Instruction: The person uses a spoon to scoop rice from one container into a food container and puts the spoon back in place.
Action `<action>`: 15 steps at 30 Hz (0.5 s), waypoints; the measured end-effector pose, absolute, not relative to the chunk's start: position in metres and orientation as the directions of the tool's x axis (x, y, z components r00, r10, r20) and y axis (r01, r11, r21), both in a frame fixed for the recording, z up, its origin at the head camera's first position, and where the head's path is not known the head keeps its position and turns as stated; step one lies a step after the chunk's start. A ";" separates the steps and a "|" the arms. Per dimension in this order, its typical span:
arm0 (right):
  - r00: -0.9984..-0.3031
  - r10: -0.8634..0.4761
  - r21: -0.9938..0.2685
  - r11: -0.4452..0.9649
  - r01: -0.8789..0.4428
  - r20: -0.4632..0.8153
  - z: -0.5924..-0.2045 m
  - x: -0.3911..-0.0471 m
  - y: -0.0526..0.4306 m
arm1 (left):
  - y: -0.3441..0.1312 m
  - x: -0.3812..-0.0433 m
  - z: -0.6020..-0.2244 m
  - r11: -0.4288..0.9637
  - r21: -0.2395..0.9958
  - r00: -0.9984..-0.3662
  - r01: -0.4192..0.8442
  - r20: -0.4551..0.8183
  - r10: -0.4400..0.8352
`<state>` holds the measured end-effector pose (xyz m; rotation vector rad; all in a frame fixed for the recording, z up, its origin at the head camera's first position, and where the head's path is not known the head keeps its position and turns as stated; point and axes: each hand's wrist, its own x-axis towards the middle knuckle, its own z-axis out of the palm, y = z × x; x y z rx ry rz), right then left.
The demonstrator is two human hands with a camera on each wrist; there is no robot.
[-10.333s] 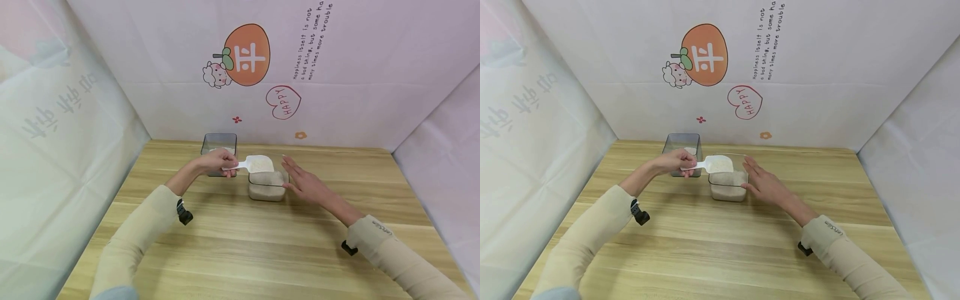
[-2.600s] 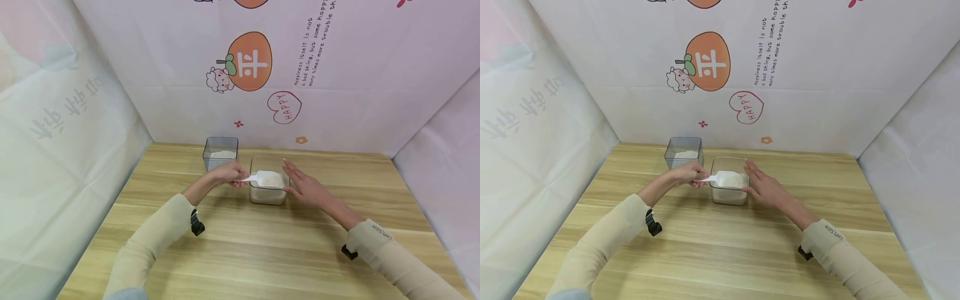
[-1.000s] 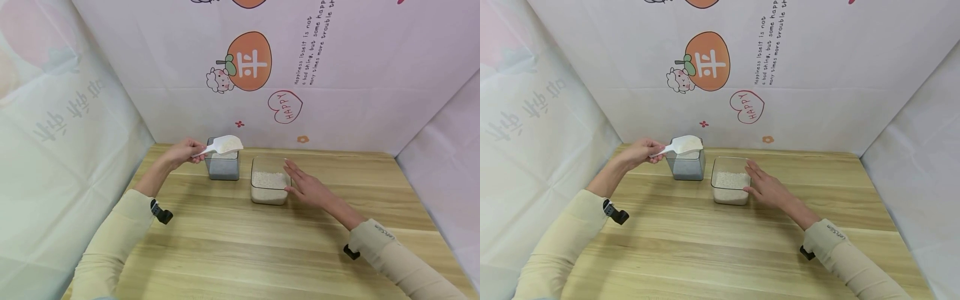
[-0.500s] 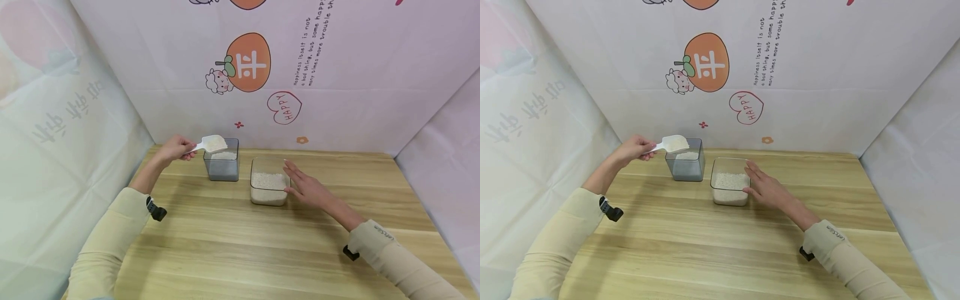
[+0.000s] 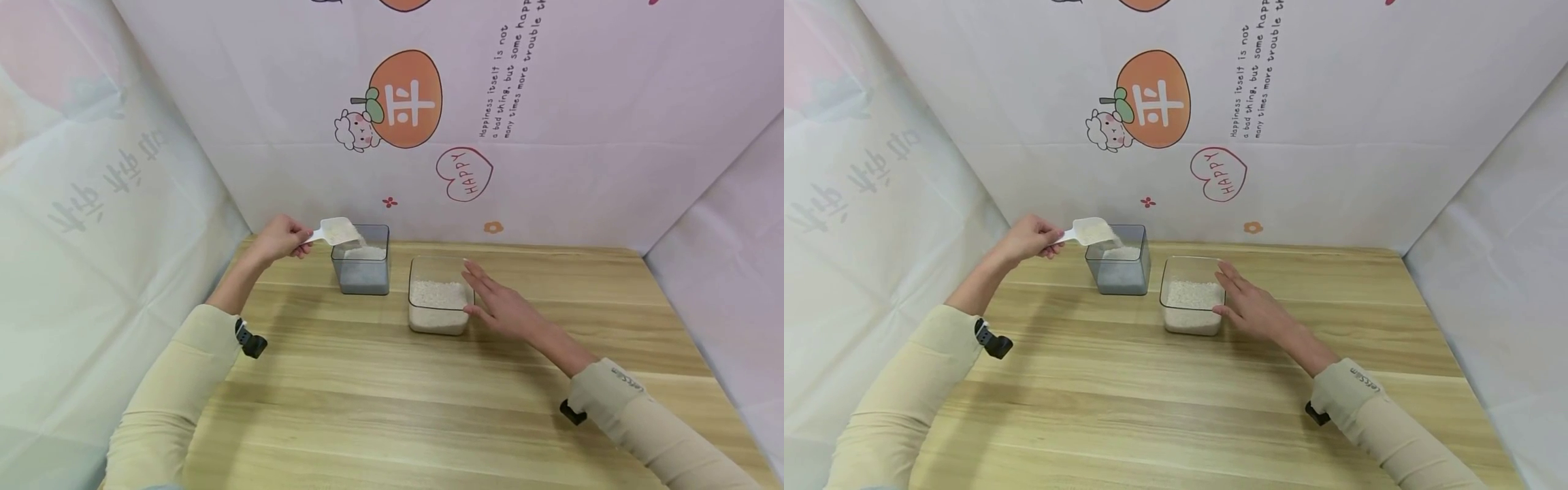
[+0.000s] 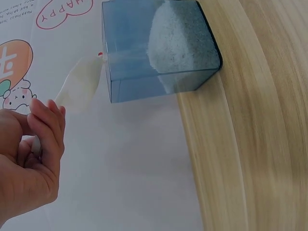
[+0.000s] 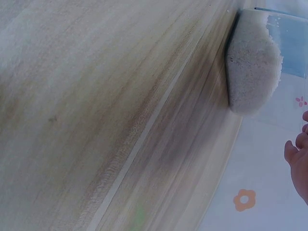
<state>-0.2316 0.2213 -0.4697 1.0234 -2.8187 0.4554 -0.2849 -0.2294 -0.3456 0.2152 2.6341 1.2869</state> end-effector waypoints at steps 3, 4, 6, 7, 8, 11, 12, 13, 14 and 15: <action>-0.766 -0.609 -0.244 0.726 -0.643 0.205 -0.469 -0.231 0.221 | -0.231 -0.285 -0.344 0.616 0.787 -0.971 0.038 -0.117 0.210; -0.766 -0.609 -0.246 0.725 -0.643 0.206 -0.469 -0.231 0.221 | -0.231 -0.285 -0.343 0.619 0.785 -0.971 0.038 -0.117 0.207; -0.764 -0.610 -0.246 0.724 -0.645 0.209 -0.469 -0.231 0.221 | -0.232 -0.286 -0.343 0.623 0.782 -0.973 0.039 -0.111 0.201; -0.763 -0.611 -0.244 0.723 -0.646 0.211 -0.469 -0.231 0.221 | -0.232 -0.286 -0.343 0.629 0.776 -0.975 0.042 -0.106 0.196; -0.763 -0.611 -0.242 0.723 -0.647 0.213 -0.470 -0.232 0.221 | -0.232 -0.287 -0.343 0.638 0.768 -0.977 0.047 -0.099 0.191; -0.760 -0.612 -0.236 0.723 -0.650 0.218 -0.470 -0.232 0.222 | -0.233 -0.287 -0.343 0.669 0.740 -0.981 0.074 -0.067 0.183; -0.760 -0.612 -0.236 0.723 -0.650 0.219 -0.471 -0.232 0.222 | -0.233 -0.287 -0.343 0.683 0.725 -0.982 0.085 -0.056 0.181; -0.760 -0.612 -0.235 0.723 -0.650 0.219 -0.471 -0.232 0.222 | -0.233 -0.287 -0.343 0.696 0.712 -0.983 0.094 -0.046 0.179; -0.760 -0.611 -0.239 0.722 -0.650 0.220 -0.470 -0.232 0.222 | -0.233 -0.287 -0.342 0.707 0.699 -0.983 0.103 -0.037 0.180; -0.760 -0.612 -0.240 0.721 -0.650 0.219 -0.470 -0.232 0.222 | -0.233 -0.287 -0.342 0.719 0.686 -0.983 0.112 -0.029 0.180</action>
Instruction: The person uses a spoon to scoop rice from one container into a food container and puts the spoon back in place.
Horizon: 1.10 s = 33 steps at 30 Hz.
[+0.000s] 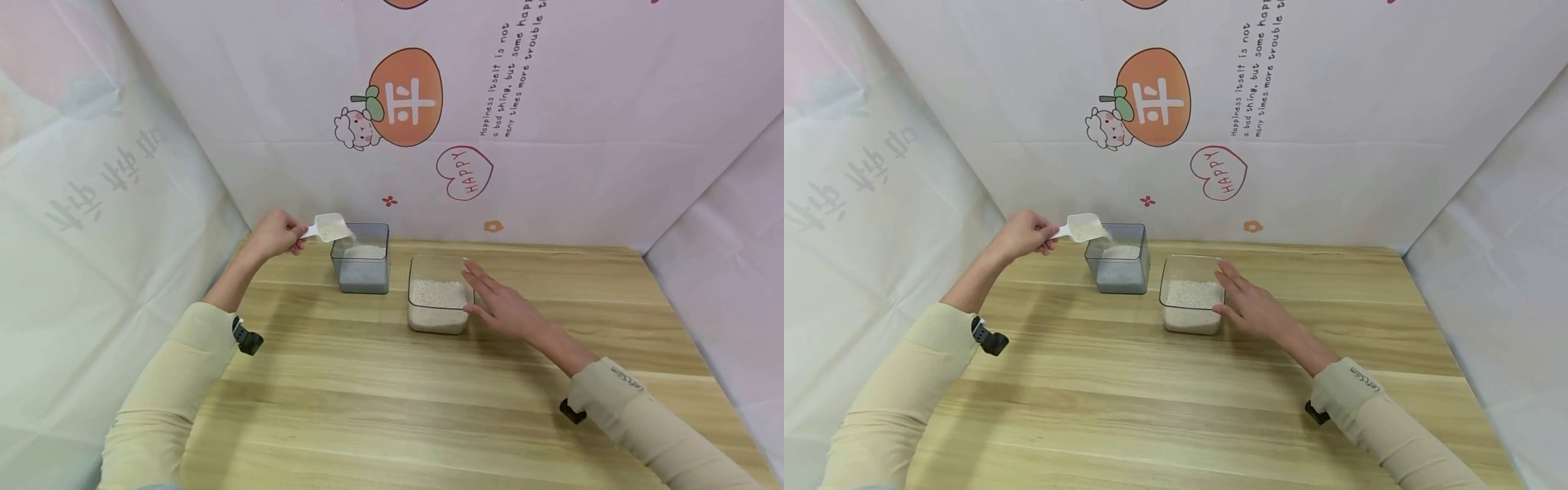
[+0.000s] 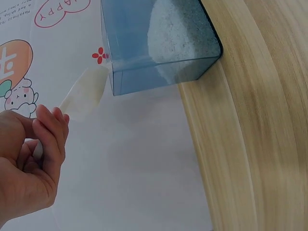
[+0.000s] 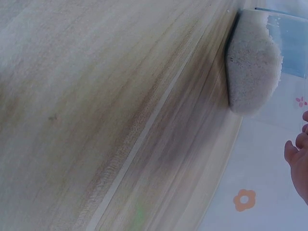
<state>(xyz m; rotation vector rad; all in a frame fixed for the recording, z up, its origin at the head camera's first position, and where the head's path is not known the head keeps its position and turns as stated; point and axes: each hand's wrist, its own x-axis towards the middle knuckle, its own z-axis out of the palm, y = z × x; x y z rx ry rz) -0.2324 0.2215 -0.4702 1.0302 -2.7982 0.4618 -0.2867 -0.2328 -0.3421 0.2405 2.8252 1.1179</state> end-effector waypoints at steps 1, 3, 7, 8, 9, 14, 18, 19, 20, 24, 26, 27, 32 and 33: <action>-0.761 -0.611 -0.245 0.720 -0.649 0.219 -0.470 -0.232 0.221 | -0.233 -0.286 -0.341 0.729 0.674 -0.983 0.118 -0.024 0.180; -0.762 -0.611 -0.247 0.720 -0.648 0.215 -0.469 -0.232 0.221 | -0.233 -0.286 -0.340 0.749 0.651 -0.984 0.125 -0.016 0.178; -0.765 -0.610 -0.247 0.724 -0.644 0.208 -0.468 -0.232 0.221 | -0.234 -0.286 -0.339 0.776 0.616 -0.984 0.137 -0.009 0.181; -0.766 -0.609 -0.245 0.725 -0.643 0.207 -0.468 -0.232 0.221 | -0.234 -0.286 -0.338 0.783 0.606 -0.984 0.140 -0.005 0.180; -0.766 -0.608 -0.246 0.725 -0.643 0.208 -0.467 -0.232 0.221 | -0.234 -0.286 -0.338 0.790 0.596 -0.983 0.144 -0.001 0.181; -0.766 -0.608 -0.248 0.725 -0.643 0.208 -0.466 -0.232 0.221 | -0.232 -0.285 -0.337 0.825 0.542 -0.984 0.160 0.022 0.176; -0.768 -0.608 -0.249 0.726 -0.641 0.204 -0.467 -0.231 0.221 | -0.228 -0.284 -0.337 0.851 0.498 -0.985 0.167 0.040 0.170; -0.768 -0.608 -0.250 0.726 -0.640 0.202 -0.466 -0.231 0.221 | -0.227 -0.283 -0.337 0.855 0.492 -0.985 0.164 0.039 0.167; -0.769 -0.608 -0.251 0.727 -0.640 0.200 -0.467 -0.231 0.221 | -0.225 -0.283 -0.337 0.860 0.483 -0.985 0.164 0.038 0.166; -0.771 -0.608 -0.258 0.727 -0.636 0.189 -0.466 -0.230 0.221 | -0.221 -0.283 -0.337 0.868 0.467 -0.985 0.166 0.029 0.173; -0.772 -0.607 -0.259 0.727 -0.635 0.189 -0.467 -0.230 0.221 | -0.218 -0.282 -0.338 0.868 0.465 -0.983 0.176 0.031 0.183; -0.772 -0.607 -0.261 0.727 -0.636 0.190 -0.467 -0.230 0.221 | -0.216 -0.282 -0.338 0.866 0.466 -0.982 0.181 0.032 0.188; -0.763 -0.613 -0.254 0.720 -0.646 0.203 -0.468 -0.231 0.221 | -0.208 -0.284 -0.340 0.859 0.473 -0.977 0.197 0.027 0.209; -0.761 -0.615 -0.252 0.718 -0.648 0.204 -0.468 -0.231 0.221 | -0.206 -0.284 -0.340 0.859 0.472 -0.977 0.199 0.024 0.213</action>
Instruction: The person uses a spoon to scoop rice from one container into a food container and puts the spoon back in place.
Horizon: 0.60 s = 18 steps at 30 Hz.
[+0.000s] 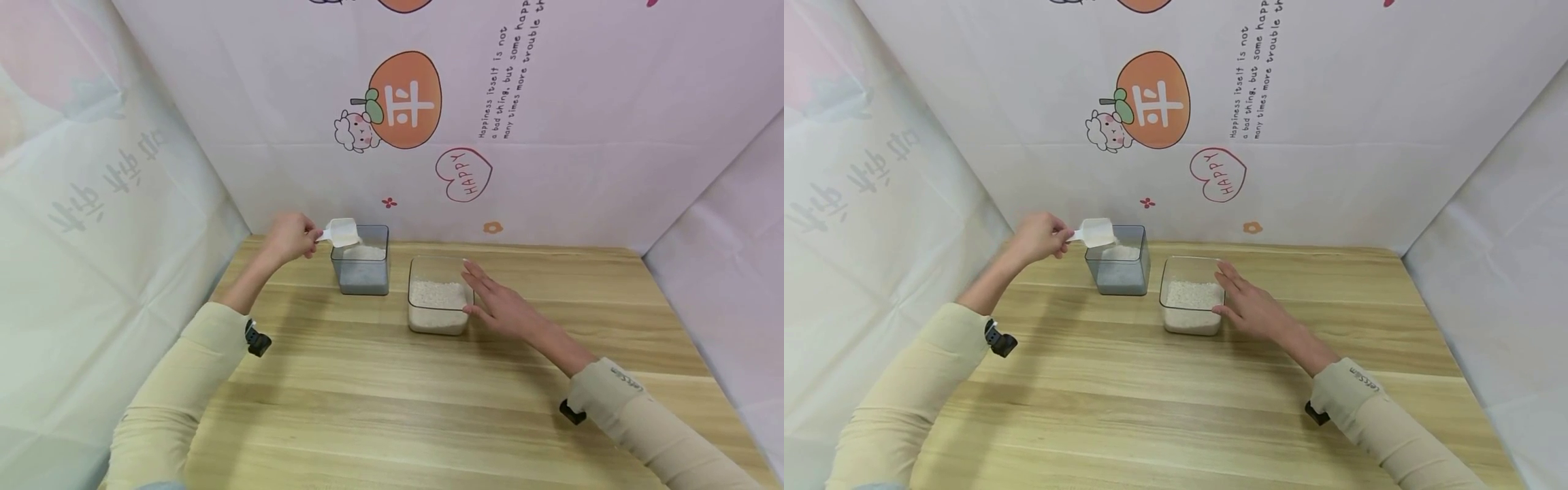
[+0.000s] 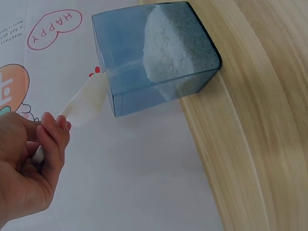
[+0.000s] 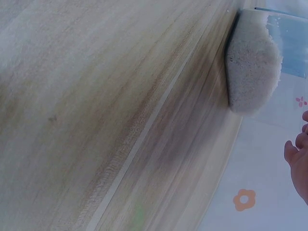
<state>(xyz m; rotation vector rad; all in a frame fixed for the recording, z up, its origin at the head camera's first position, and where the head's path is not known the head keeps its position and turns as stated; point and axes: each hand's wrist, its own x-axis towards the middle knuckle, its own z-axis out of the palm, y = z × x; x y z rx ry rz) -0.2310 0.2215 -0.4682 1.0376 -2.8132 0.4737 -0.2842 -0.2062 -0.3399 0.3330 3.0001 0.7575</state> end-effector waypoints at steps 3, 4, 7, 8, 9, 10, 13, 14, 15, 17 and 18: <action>-0.758 -0.618 -0.247 0.717 -0.652 0.209 -0.468 -0.232 0.222 | -0.202 -0.285 -0.341 0.857 0.470 -0.973 0.210 0.018 0.228; -0.759 -0.616 -0.250 0.716 -0.651 0.211 -0.468 -0.232 0.222 | -0.200 -0.285 -0.341 0.857 0.469 -0.972 0.213 0.014 0.234; -0.760 -0.613 -0.248 0.718 -0.650 0.215 -0.468 -0.232 0.222 | -0.197 -0.286 -0.341 0.858 0.462 -0.969 0.224 0.014 0.246; -0.760 -0.613 -0.246 0.719 -0.650 0.216 -0.469 -0.232 0.222 | -0.196 -0.286 -0.341 0.858 0.458 -0.968 0.230 0.018 0.250; -0.760 -0.613 -0.244 0.720 -0.650 0.217 -0.469 -0.232 0.222 | -0.195 -0.286 -0.341 0.861 0.451 -0.967 0.235 0.021 0.253; -0.759 -0.613 -0.243 0.720 -0.650 0.219 -0.469 -0.232 0.222 | -0.194 -0.287 -0.342 0.862 0.447 -0.966 0.240 0.023 0.257; -0.756 -0.615 -0.237 0.718 -0.654 0.224 -0.470 -0.232 0.223 | -0.191 -0.287 -0.343 0.865 0.425 -0.960 0.266 0.039 0.277; -0.756 -0.614 -0.238 0.718 -0.654 0.225 -0.470 -0.232 0.223 | -0.191 -0.287 -0.344 0.867 0.414 -0.958 0.277 0.046 0.284; -0.756 -0.615 -0.239 0.717 -0.654 0.224 -0.470 -0.232 0.223 | -0.190 -0.287 -0.345 0.868 0.404 -0.955 0.288 0.054 0.292; -0.756 -0.615 -0.240 0.717 -0.654 0.224 -0.470 -0.232 0.223 | -0.188 -0.287 -0.346 0.871 0.375 -0.947 0.317 0.074 0.312; -0.756 -0.615 -0.240 0.717 -0.654 0.223 -0.470 -0.232 0.222 | -0.187 -0.287 -0.347 0.873 0.356 -0.942 0.335 0.090 0.324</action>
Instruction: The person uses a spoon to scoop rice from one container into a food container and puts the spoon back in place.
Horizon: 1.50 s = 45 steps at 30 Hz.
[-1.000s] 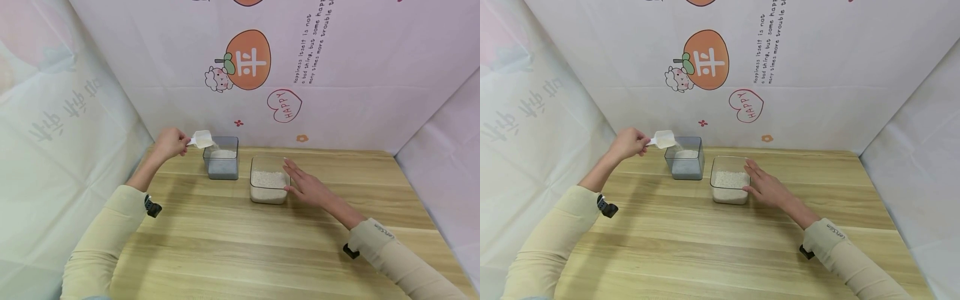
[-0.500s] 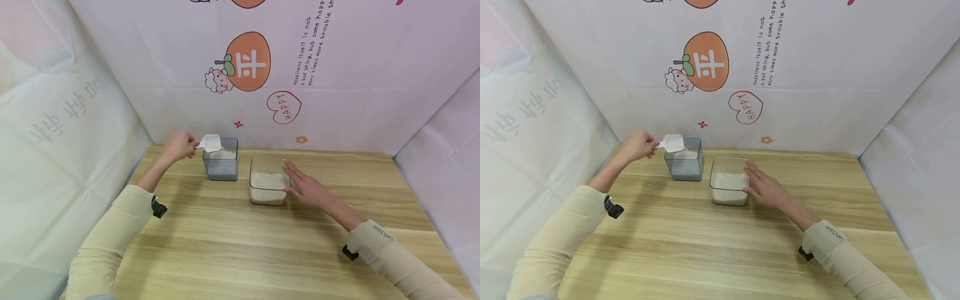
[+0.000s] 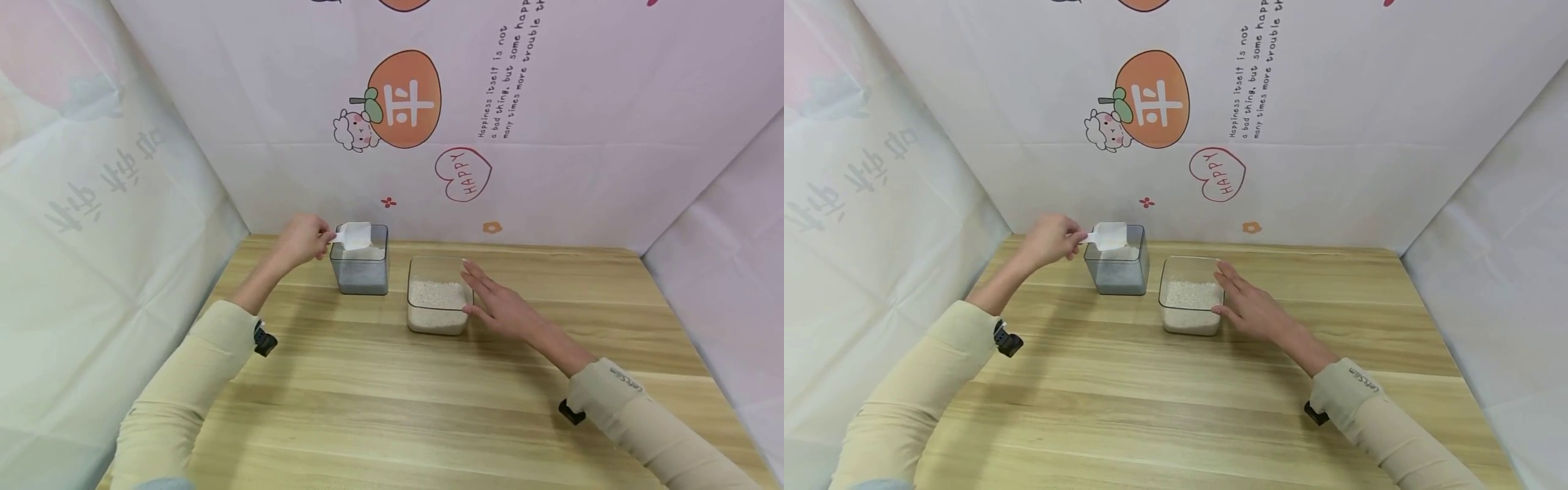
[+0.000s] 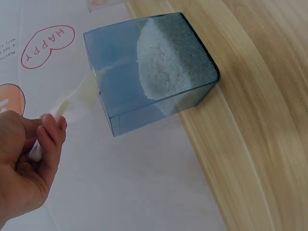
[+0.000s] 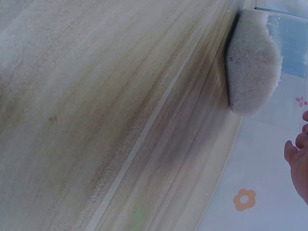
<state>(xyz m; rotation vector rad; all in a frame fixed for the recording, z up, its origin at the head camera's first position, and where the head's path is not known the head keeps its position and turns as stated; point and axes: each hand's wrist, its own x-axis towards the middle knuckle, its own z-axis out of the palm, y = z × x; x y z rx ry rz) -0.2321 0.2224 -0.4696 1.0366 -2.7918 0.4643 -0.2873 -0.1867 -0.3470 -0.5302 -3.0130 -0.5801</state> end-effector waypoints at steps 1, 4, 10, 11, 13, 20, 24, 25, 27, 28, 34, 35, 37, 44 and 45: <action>-0.757 -0.615 -0.241 0.717 -0.654 0.222 -0.469 -0.232 0.222 | -0.186 -0.287 -0.348 0.874 0.331 -0.935 0.355 0.110 0.338; -0.759 -0.613 -0.239 0.720 -0.651 0.220 -0.470 -0.232 0.222 | -0.182 -0.285 -0.349 0.877 0.232 -0.905 0.420 0.182 0.385; -0.762 -0.610 -0.247 0.721 -0.647 0.216 -0.469 -0.232 0.222 | -0.178 -0.281 -0.355 0.875 -0.049 -0.826 0.482 0.307 0.472; -0.763 -0.611 -0.248 0.721 -0.647 0.214 -0.469 -0.232 0.222 | -0.178 -0.281 -0.357 0.870 -0.101 -0.814 0.482 0.316 0.487; -0.764 -0.610 -0.246 0.723 -0.645 0.209 -0.469 -0.231 0.221 | -0.178 -0.279 -0.359 0.859 -0.180 -0.796 0.480 0.323 0.512; -0.766 -0.609 -0.244 0.726 -0.642 0.203 -0.468 -0.231 0.221 | -0.178 -0.276 -0.360 0.852 -0.188 -0.779 0.488 0.347 0.523; -0.769 -0.606 -0.242 0.730 -0.639 0.203 -0.468 -0.231 0.222 | -0.177 -0.275 -0.355 0.861 -0.005 -0.802 0.508 0.361 0.475; -0.770 -0.605 -0.244 0.730 -0.638 0.203 -0.468 -0.231 0.222 | -0.177 -0.275 -0.354 0.857 0.054 -0.812 0.512 0.355 0.462; -0.771 -0.604 -0.248 0.730 -0.637 0.204 -0.468 -0.230 0.222 | -0.175 -0.275 -0.353 0.839 0.179 -0.836 0.514 0.325 0.442; -0.771 -0.604 -0.251 0.729 -0.637 0.204 -0.468 -0.230 0.221 | -0.174 -0.274 -0.352 0.825 0.247 -0.850 0.508 0.300 0.433; -0.772 -0.603 -0.261 0.727 -0.636 0.201 -0.469 -0.230 0.222 | -0.161 -0.274 -0.353 0.694 0.585 -0.890 0.420 0.118 0.439; -0.772 -0.603 -0.261 0.727 -0.635 0.200 -0.469 -0.230 0.222 | -0.158 -0.274 -0.354 0.677 0.605 -0.885 0.419 0.106 0.453; -0.773 -0.602 -0.261 0.728 -0.634 0.198 -0.469 -0.230 0.222 | -0.151 -0.274 -0.357 0.664 0.605 -0.870 0.438 0.100 0.483; -0.774 -0.601 -0.271 0.725 -0.633 0.199 -0.469 -0.232 0.221 | -0.118 -0.274 -0.364 0.686 0.500 -0.817 0.529 0.082 0.570; -0.774 -0.601 -0.272 0.726 -0.632 0.197 -0.469 -0.232 0.221 | -0.113 -0.274 -0.364 0.695 0.481 -0.814 0.534 0.070 0.577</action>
